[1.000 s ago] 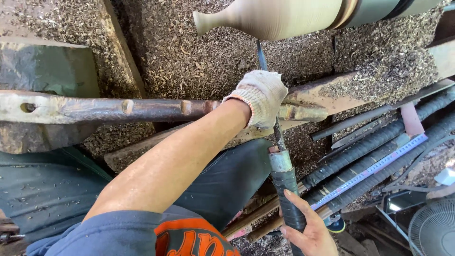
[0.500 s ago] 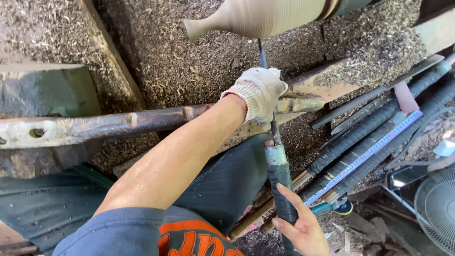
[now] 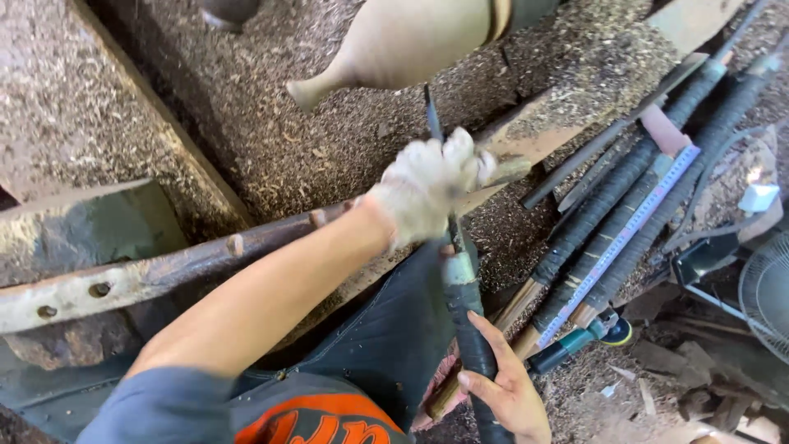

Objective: Using a lathe and chisels to shape a wooden object.

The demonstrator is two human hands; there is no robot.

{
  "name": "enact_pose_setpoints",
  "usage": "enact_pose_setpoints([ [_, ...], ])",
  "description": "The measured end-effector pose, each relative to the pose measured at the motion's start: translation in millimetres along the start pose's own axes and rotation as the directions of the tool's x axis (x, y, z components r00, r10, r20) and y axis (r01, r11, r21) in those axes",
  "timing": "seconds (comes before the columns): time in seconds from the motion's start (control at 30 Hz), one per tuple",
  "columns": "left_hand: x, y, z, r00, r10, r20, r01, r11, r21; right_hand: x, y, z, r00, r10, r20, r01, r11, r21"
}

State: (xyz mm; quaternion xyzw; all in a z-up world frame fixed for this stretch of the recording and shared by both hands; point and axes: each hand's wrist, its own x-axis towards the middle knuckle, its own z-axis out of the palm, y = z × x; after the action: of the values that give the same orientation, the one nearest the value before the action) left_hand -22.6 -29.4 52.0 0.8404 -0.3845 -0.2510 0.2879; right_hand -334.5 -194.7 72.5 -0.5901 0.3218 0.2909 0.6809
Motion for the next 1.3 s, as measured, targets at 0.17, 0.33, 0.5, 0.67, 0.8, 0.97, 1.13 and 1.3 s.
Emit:
enact_pose_setpoints([
  [0.17,-68.5,65.6,-55.1,0.875,0.376,-0.305,-0.457,0.85,-0.263,-24.9,4.7,-21.3,0.999,-0.035,0.009,0.034,0.996,0.088],
  [0.33,-93.2,92.7,0.6,0.831,0.439,-0.343,-0.542,0.778,-0.319,-52.0,1.8,-42.6,0.991,0.003,0.131,-0.014,0.996,0.084],
  [0.5,-88.9,108.0,40.2,0.783,0.459,-0.419,-0.593,0.753,-0.284,-38.1,-31.5,-60.5,0.998,0.026,0.058,-0.023,0.998,-0.064],
  [0.67,-70.1,104.5,56.4,0.768,0.44,-0.465,-0.59,0.769,-0.247,-17.2,-49.2,-84.2,0.989,0.127,0.071,-0.127,0.992,-0.012],
  [0.8,36.4,65.9,50.5,0.996,-0.076,-0.054,0.09,0.941,0.325,-16.7,-71.6,-118.5,0.977,0.167,0.134,-0.171,0.985,0.021],
  [0.97,66.7,12.3,79.5,0.966,-0.193,-0.174,0.231,0.944,0.236,-2.1,-101.2,-156.7,0.956,0.238,0.172,-0.196,0.953,-0.231],
  [1.13,106.0,2.2,75.3,0.928,-0.327,-0.179,0.348,0.933,0.096,26.1,-149.5,-163.4,0.955,0.196,0.222,-0.079,0.892,-0.446],
  [1.3,122.2,-4.4,84.4,0.956,-0.256,-0.142,0.271,0.957,0.101,42.7,-183.7,-157.4,0.963,0.256,0.08,-0.141,0.737,-0.661],
])
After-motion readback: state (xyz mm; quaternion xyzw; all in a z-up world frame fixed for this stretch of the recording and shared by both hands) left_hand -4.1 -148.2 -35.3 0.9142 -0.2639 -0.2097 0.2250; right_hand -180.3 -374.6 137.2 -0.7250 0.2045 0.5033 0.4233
